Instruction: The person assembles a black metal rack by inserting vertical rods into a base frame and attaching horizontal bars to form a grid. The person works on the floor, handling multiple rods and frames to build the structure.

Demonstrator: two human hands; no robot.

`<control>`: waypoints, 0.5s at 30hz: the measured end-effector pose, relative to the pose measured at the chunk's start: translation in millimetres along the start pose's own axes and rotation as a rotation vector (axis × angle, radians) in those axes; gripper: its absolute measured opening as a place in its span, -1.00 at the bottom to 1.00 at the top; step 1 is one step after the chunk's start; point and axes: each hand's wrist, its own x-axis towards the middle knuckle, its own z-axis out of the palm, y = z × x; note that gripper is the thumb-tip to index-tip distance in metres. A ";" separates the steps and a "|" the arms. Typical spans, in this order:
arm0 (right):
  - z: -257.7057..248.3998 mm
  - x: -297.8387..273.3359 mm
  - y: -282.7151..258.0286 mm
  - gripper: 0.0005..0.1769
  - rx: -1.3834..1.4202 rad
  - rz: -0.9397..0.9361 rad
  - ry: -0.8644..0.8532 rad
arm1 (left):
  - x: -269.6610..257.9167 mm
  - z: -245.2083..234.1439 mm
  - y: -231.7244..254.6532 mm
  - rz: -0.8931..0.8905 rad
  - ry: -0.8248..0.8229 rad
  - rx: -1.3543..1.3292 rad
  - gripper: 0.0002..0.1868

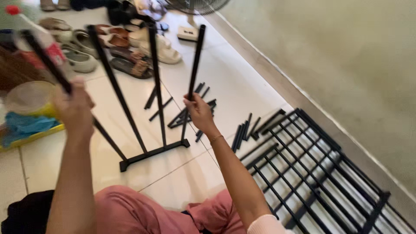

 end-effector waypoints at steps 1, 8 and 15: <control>1.4 -3.8 6.7 -0.65 0.006 -0.014 0.001 | -0.2 -3.2 -3.0 -0.021 -0.010 -0.101 -0.75; -39.7 -54.0 114.5 -0.54 -0.104 0.286 -0.100 | -11.6 -17.7 -32.1 -0.023 -0.018 -0.074 -0.84; -153.5 -141.3 234.6 -0.60 -0.353 0.634 0.073 | -98.2 -45.6 -127.9 -0.295 0.030 -0.034 -0.51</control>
